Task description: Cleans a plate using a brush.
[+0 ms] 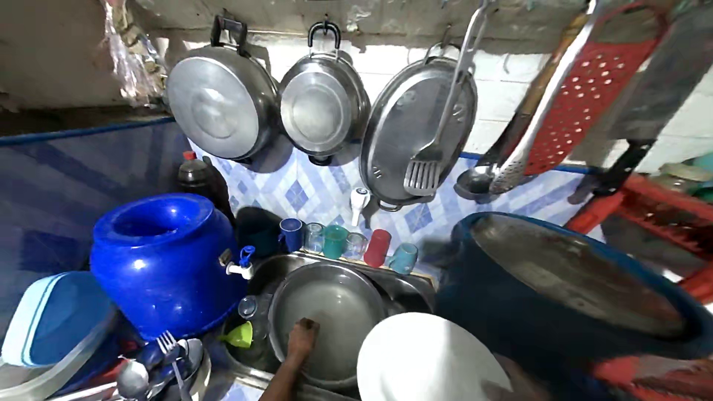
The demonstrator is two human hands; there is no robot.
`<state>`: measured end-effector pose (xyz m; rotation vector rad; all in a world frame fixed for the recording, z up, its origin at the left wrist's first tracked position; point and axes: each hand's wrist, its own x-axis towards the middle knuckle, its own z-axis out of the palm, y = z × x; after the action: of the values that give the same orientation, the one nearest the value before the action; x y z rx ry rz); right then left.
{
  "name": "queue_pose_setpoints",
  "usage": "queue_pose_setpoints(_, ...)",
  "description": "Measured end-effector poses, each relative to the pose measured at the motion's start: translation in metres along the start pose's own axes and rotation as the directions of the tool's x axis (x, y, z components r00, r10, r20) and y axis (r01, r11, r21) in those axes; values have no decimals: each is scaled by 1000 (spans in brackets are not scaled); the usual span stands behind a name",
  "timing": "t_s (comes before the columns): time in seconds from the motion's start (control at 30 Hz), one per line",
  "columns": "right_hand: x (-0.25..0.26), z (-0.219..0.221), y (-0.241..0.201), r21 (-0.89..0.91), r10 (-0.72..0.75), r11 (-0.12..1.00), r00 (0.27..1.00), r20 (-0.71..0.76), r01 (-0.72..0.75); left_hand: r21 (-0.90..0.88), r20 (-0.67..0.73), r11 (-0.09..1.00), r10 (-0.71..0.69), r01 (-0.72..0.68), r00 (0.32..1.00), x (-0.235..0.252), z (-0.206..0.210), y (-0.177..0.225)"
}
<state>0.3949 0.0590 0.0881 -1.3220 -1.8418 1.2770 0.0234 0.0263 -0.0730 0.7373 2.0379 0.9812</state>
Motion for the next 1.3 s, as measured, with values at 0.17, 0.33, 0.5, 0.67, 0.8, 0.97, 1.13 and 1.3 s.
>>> queue_pose_setpoints(0.17,118,86,-25,-189,110,979,977,182,-75,-199,-96,968,-173,152,980,26,-2,-13)
queue_pose_setpoints(0.33,214,154,27,-420,183,907,937,297,-44,-406,-65,898,-216,171,974,29,-7,-23)
queue_pose_setpoints(0.5,230,199,53,-636,178,771,952,251,24,-597,44,766,-263,237,964,37,-3,-33)
queue_pose_setpoints(0.67,220,263,85,-805,-60,587,996,66,89,-694,84,681,-247,235,965,28,-5,-18)
queue_pose_setpoints(0.8,215,316,95,-719,-104,644,961,256,261,-745,118,622,-230,239,966,28,-5,-17)
queue_pose_setpoints(0.97,178,296,36,-365,66,859,629,774,358,-885,98,408,-309,225,946,37,-3,-24)
queue_pose_setpoints(1.13,172,211,31,-596,301,621,548,781,509,-768,26,580,-395,271,918,37,-6,-24)
queue_pose_setpoints(1.3,191,242,49,-696,292,713,867,405,85,-754,31,590,-405,287,914,37,-5,-24)
